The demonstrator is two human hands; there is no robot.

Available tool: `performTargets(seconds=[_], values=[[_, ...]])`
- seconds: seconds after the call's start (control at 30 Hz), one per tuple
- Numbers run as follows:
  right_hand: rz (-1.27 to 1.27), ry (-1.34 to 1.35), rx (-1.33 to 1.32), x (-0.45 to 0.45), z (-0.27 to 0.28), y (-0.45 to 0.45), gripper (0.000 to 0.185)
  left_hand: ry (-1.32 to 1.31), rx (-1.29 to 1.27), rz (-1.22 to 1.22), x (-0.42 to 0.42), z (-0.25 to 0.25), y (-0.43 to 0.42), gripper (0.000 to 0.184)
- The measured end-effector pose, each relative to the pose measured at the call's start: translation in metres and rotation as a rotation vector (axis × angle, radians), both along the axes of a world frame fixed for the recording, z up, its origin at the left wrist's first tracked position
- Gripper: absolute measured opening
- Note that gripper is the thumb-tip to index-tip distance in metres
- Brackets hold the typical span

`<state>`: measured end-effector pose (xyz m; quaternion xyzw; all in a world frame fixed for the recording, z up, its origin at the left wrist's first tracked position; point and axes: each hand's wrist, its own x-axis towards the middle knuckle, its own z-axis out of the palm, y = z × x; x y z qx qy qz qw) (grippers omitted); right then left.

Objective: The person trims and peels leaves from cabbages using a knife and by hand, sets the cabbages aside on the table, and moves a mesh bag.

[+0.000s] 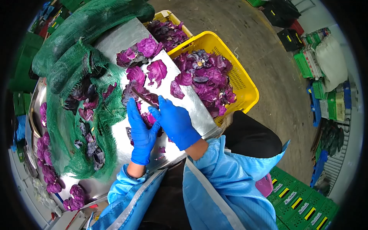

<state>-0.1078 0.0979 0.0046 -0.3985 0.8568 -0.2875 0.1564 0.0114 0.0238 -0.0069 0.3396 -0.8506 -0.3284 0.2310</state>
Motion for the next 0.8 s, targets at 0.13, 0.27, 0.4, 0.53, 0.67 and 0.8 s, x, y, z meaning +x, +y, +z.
performTargets(seconds=[0.13,0.27,0.4,0.53,0.67,0.8], values=[[-0.105,-0.350,0.059,-0.047,-0.007,-0.003,0.052,0.007,-0.024,0.031,0.000,0.001,0.004,0.113],[-0.017,-0.264,-0.190,-0.024,-0.003,-0.001,0.048,0.009,-0.004,-0.014,0.001,0.001,-0.004,0.113],[-0.039,-0.457,-0.013,-0.029,0.020,-0.004,0.051,-0.036,0.028,-0.078,0.003,0.009,-0.011,0.114],[0.018,-0.407,0.012,-0.025,0.031,0.002,0.055,0.065,-0.006,-0.001,-0.002,-0.007,-0.015,0.112],[0.130,-0.148,-0.098,-0.018,0.015,-0.002,0.062,0.050,-0.002,-0.062,-0.003,-0.006,-0.014,0.111],[0.109,-0.219,0.067,-0.050,0.006,-0.018,0.050,0.035,-0.103,-0.104,-0.008,-0.002,-0.003,0.113]])
